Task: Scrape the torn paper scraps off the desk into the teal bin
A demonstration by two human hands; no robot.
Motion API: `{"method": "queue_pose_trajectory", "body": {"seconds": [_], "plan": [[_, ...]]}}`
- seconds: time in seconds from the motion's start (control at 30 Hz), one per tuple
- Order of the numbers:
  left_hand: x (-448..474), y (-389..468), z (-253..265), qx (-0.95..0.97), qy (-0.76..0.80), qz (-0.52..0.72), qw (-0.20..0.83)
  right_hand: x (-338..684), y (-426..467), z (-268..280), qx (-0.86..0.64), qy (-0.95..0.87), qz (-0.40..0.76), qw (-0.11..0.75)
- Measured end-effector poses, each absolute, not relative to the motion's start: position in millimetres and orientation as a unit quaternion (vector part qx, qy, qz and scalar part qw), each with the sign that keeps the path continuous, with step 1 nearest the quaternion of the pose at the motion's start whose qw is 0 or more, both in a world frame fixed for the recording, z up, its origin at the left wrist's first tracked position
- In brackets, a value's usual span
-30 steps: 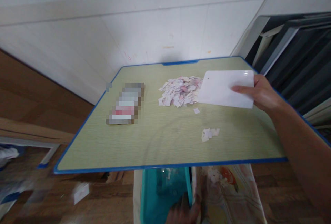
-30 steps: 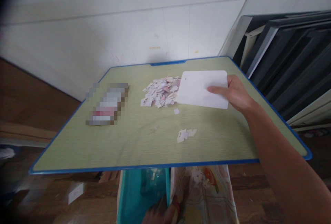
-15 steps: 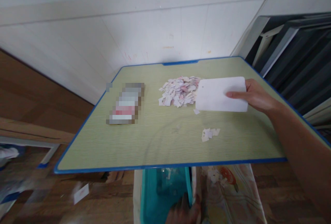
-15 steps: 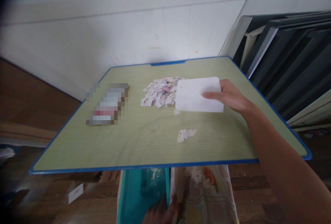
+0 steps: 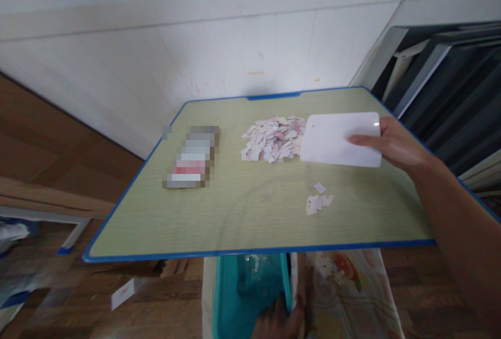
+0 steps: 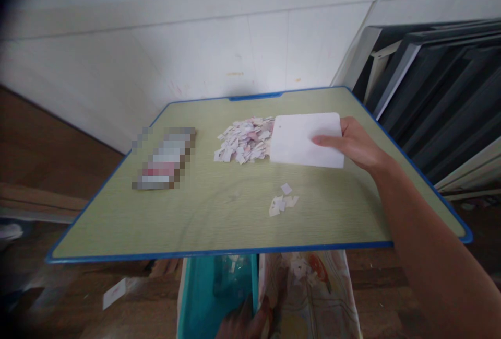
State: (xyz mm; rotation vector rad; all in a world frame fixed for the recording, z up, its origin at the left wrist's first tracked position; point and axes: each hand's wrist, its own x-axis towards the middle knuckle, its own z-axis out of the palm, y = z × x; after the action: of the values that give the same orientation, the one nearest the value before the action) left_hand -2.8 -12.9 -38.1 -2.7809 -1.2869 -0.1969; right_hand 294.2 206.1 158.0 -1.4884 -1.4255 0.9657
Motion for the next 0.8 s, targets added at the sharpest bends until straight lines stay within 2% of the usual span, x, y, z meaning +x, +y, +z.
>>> {"method": "queue_pose_trajectory", "body": {"seconds": [0.47, 0.8], "plan": [[-4.5, -16.2, -42.8, -0.906, -0.42, -0.035, 0.023, 293.1, 210.4, 152.3, -0.596, -0.603, 0.365, 0.385], [-5.8, -17.3, -43.8, -0.907, -0.418, -0.038, 0.031, 285.7, 204.4, 158.2, -0.576, -0.608, 0.421, 0.348]]}}
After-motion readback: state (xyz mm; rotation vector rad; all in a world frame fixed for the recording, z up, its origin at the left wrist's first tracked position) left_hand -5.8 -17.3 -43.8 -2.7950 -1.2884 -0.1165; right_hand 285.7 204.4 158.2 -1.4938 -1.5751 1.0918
